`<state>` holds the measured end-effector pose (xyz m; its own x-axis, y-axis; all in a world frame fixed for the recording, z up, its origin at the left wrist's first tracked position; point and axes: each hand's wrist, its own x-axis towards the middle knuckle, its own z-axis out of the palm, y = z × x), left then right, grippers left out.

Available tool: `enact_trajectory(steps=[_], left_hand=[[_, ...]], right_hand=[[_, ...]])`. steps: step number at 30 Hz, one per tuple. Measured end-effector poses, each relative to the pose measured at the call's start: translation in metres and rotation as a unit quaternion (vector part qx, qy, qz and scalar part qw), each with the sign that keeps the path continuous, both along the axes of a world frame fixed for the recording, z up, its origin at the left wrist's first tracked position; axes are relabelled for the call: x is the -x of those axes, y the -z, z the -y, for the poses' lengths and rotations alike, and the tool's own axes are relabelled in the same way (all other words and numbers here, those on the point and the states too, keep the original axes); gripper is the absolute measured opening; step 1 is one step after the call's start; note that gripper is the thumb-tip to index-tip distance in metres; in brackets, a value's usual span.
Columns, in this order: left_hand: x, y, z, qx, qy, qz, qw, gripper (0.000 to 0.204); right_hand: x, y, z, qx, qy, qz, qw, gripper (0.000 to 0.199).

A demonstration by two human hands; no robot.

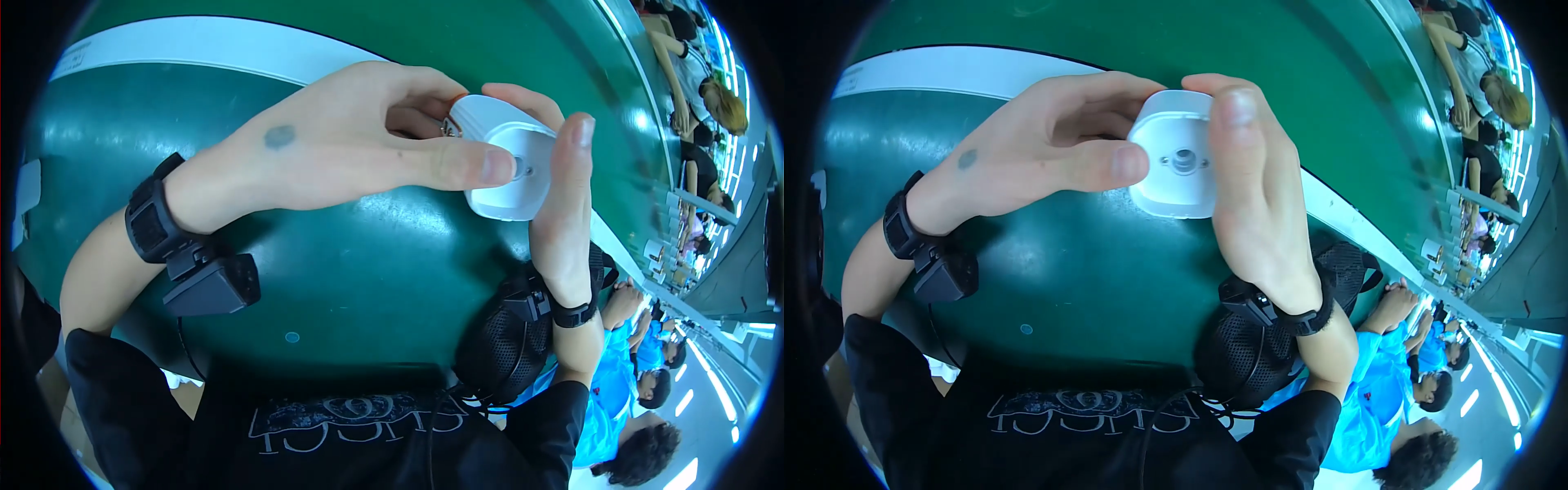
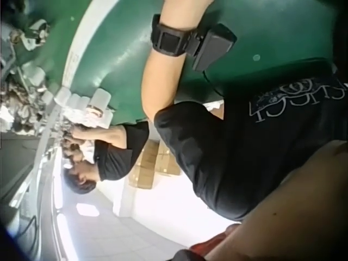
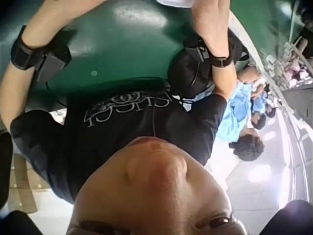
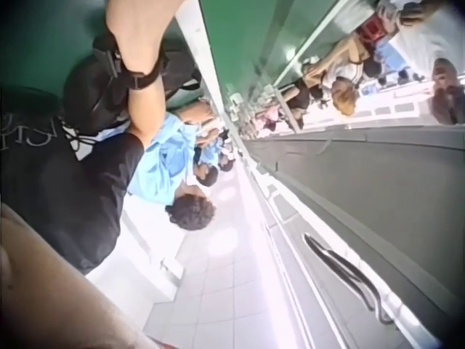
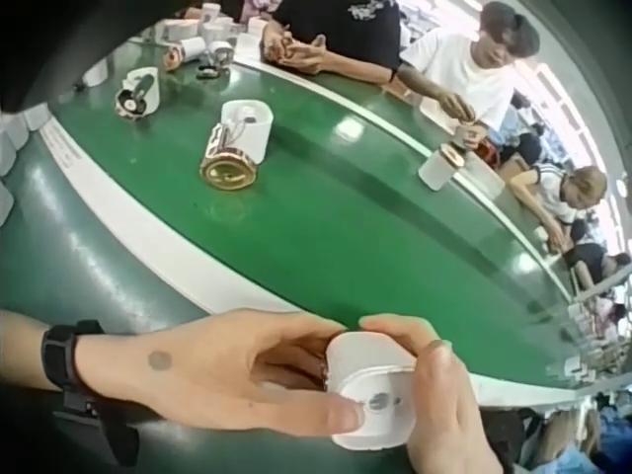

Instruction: The person assembles a humidifier by hand, picking up a white base and a gold-topped motor assembly. They connect the internal wires, fit the motor assembly into the base, press the components together, and place the unit on the green conveyor belt.

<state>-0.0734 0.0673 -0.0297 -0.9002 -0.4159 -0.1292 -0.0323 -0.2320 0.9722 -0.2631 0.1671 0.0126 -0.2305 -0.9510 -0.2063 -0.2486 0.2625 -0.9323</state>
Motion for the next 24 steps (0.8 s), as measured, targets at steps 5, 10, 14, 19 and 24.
enact_trajectory(steps=[5, 10, 14, 19, 24], left_hand=[[-0.003, -0.005, 0.004, -0.025, -0.003, -0.011, 1.0, 0.074], [-0.003, -0.005, 0.005, -0.04, 0.001, -0.024, 0.999, 0.074], [-0.001, -0.007, 0.003, -0.038, -0.002, -0.016, 0.999, 0.075], [-0.002, -0.016, -0.002, -0.065, -0.018, -0.006, 0.998, 0.074], [-0.011, -0.016, -0.005, -0.02, -0.005, -0.032, 0.999, 0.079]], right_hand=[[-0.003, -0.011, 0.001, -0.021, -0.037, -0.082, 0.996, 0.078], [-0.004, -0.016, 0.0, -0.042, -0.059, -0.111, 0.991, 0.085], [0.001, -0.018, -0.001, -0.052, -0.075, -0.103, 0.99, 0.084], [0.005, -0.007, -0.004, -0.045, -0.075, -0.126, 0.988, 0.09], [0.01, -0.003, -0.012, 0.084, -0.122, -0.139, 0.979, 0.065]])
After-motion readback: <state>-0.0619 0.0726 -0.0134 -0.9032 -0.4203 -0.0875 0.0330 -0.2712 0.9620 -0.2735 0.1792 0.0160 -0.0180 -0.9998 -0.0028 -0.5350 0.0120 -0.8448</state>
